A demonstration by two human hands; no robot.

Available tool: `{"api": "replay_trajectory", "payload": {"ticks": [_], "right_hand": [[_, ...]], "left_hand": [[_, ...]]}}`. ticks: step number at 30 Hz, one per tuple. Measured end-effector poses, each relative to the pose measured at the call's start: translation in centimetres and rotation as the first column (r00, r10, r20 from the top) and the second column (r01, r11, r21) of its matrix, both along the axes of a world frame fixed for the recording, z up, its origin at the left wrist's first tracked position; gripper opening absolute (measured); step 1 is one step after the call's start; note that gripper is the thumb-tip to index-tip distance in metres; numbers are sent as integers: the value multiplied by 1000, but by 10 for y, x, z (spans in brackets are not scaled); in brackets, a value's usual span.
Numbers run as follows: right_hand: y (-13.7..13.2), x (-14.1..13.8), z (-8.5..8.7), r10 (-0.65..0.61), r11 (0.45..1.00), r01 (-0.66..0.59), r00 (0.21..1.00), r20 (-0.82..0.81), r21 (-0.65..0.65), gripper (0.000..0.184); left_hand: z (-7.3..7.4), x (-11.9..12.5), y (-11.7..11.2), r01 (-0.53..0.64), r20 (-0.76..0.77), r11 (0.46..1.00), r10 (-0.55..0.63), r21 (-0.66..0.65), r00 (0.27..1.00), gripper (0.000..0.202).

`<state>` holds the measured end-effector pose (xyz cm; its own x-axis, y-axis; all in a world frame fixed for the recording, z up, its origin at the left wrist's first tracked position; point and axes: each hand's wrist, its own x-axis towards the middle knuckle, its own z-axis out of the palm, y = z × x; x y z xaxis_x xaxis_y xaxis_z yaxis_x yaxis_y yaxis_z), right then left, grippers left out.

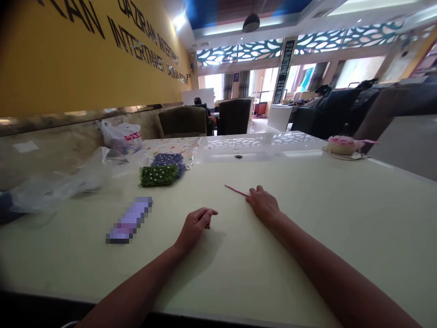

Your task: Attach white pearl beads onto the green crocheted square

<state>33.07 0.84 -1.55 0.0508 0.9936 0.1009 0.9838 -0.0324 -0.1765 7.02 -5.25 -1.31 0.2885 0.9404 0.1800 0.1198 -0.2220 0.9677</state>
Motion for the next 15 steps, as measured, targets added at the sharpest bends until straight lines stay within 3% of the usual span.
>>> {"api": "replay_trajectory", "payload": {"ticks": [4,7,9,12,15], "right_hand": [[6,-17,-6,-9,1000,11,998,-54,26,13],[-19,-44,-2,56,996,-45,986,-155,72,19],[-42,-69,2,168,982,-139,948,-269,125,23],[-72,-110,6,372,927,-249,693,-617,280,27],[-87,-141,6,382,924,-210,491,-783,319,25]], "left_hand": [[-5,1,3,-23,37,998,25,-53,999,37],[-5,2,4,-56,50,995,60,-88,997,41],[-5,3,1,-57,76,992,65,-111,995,45],[-3,5,-7,-13,172,994,31,-105,985,49],[4,7,-11,-76,268,994,93,-73,959,42]]}}
